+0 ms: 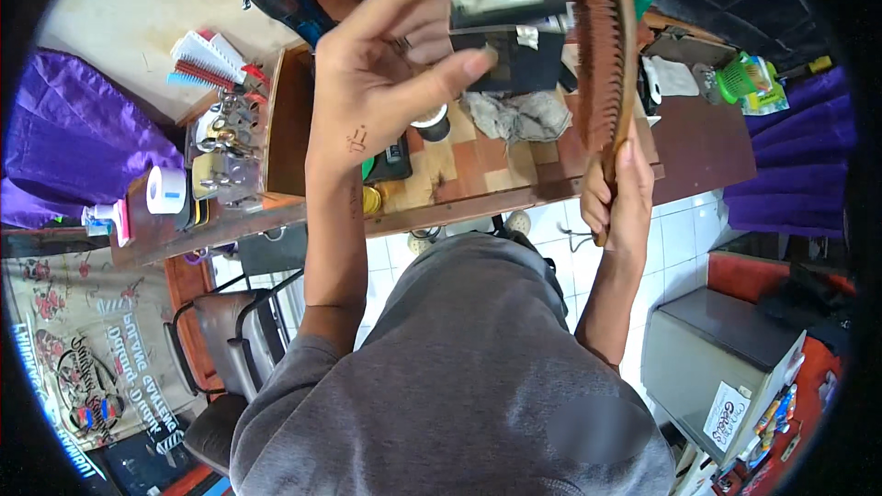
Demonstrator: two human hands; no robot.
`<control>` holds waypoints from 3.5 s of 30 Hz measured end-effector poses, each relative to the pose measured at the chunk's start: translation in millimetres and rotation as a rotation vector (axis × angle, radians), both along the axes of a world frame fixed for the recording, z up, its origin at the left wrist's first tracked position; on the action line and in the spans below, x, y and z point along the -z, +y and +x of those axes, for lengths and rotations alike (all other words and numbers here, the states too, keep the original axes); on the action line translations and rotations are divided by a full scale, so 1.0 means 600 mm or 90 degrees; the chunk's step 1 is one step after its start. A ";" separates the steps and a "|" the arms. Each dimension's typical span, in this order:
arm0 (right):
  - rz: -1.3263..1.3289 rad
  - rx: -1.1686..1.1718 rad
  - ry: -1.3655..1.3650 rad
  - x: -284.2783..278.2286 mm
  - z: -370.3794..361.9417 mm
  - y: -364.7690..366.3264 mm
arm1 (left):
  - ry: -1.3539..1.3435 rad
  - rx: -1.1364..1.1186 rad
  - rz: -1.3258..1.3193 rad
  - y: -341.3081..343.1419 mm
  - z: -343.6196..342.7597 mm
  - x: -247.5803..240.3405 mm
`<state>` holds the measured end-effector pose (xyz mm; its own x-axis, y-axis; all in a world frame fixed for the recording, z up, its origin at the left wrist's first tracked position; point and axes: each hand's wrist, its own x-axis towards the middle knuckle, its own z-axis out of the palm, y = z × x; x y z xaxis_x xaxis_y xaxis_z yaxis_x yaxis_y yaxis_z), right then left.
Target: The person cleans various barber tools and accessories using a cloth. They wipe down a small black device, a wooden comb, and a shaving brush, then place them on a wooden shelf. The person also handles a roll of paper towels and a small bottle of liquid.
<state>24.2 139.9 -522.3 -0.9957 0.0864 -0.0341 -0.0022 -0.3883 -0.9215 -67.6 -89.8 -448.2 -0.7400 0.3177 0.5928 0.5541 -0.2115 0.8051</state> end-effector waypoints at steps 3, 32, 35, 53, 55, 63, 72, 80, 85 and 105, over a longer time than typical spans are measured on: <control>-0.110 -0.133 0.020 0.018 0.002 -0.004 | -0.069 0.047 -0.080 -0.005 0.013 0.017; 0.121 -0.554 -0.358 0.065 -0.103 0.168 | 0.125 -0.390 0.149 0.031 0.169 0.205; 0.016 -0.559 -0.379 0.095 -0.146 0.189 | 0.100 -0.488 0.052 0.034 0.176 0.249; 0.276 -0.368 -0.213 0.110 -0.059 0.043 | 0.038 -0.774 -0.272 -0.002 0.194 0.342; 0.387 -0.335 -0.180 0.108 -0.040 0.016 | 0.042 -0.764 -0.271 -0.011 0.191 0.344; 0.514 -0.191 -0.250 0.105 -0.011 -0.024 | 0.046 -0.631 -0.157 -0.037 0.195 0.359; 0.549 -0.072 -0.296 0.100 0.023 -0.100 | 0.085 -0.586 -0.135 -0.025 0.162 0.391; 0.480 -0.189 -0.281 0.111 -0.010 -0.071 | 0.096 -0.658 -0.279 -0.040 0.187 0.377; 0.450 -0.168 -0.224 0.106 0.015 -0.070 | 0.142 -0.683 -0.316 -0.017 0.218 0.377; 0.239 -0.229 -0.276 0.136 -0.030 0.012 | -0.294 -0.815 -0.094 0.155 0.405 0.461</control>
